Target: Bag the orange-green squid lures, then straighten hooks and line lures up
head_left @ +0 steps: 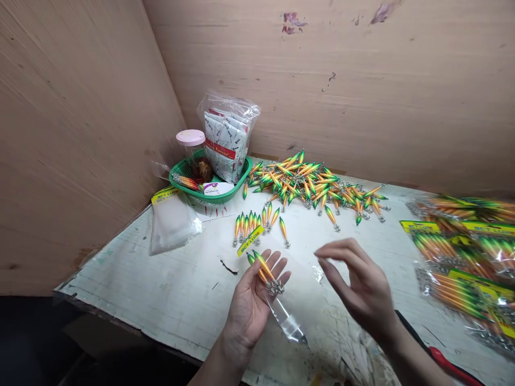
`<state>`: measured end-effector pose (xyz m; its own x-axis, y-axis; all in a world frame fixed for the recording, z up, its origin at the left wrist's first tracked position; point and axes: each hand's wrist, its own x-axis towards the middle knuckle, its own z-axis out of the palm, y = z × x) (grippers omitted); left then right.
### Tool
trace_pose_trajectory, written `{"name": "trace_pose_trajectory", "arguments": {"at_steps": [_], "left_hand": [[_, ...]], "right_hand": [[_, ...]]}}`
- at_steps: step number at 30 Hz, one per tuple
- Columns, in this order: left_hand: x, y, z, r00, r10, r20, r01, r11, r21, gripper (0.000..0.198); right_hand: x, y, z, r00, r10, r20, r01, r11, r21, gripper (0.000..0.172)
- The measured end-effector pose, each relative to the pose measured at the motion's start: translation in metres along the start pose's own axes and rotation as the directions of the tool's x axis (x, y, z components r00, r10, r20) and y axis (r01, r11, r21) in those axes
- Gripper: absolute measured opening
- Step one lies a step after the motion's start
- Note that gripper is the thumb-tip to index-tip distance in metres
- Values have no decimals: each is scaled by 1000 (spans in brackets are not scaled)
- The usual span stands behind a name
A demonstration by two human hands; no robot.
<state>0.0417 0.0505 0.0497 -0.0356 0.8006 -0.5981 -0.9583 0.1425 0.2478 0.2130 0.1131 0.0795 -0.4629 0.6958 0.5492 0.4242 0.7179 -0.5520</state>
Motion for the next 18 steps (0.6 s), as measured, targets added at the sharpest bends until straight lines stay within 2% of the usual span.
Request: {"name": "trace_pose_trajectory", "arguments": {"at_steps": [1,2,3,5,8,11,14,16,18], "left_hand": [[0,1,-1,1000,5,12,-5,1000,-3,32],[0,1,-2,1000,9,20,-9,1000,-6,32],[0,2,-3,1000,9,24,-9,1000,-7,33],[0,3,-5,1000,4,21,-4,1000,0,35],[0,5,-5,1000,11,1,-11,1000,9,39],[-1,8,-4,1000,11,5,-11,1000,14,36],[1,9,-5,1000,3,16,-4,1000,21,30],[3,10,-6,1000,15,10,-15,1000,22,28],[5,11,-6,1000,24,2,-24,1000,18,26]], "right_hand": [[4,15,5,999,37,26,-36,999,-35,12],[7,30,11,993,60,105,-52,996,-73,12],[10,44,20,975,83,204,-62,992,-107,14],[13,67,40,940,112,322,-67,987,-147,20],[16,83,66,931,123,343,-69,984,-165,19],[19,80,73,933,117,341,-65,985,-159,12],[15,62,46,940,96,327,-62,992,-111,10],[7,43,10,948,85,306,-80,996,-27,10],[-5,20,-31,941,69,331,-102,991,86,13]]}}
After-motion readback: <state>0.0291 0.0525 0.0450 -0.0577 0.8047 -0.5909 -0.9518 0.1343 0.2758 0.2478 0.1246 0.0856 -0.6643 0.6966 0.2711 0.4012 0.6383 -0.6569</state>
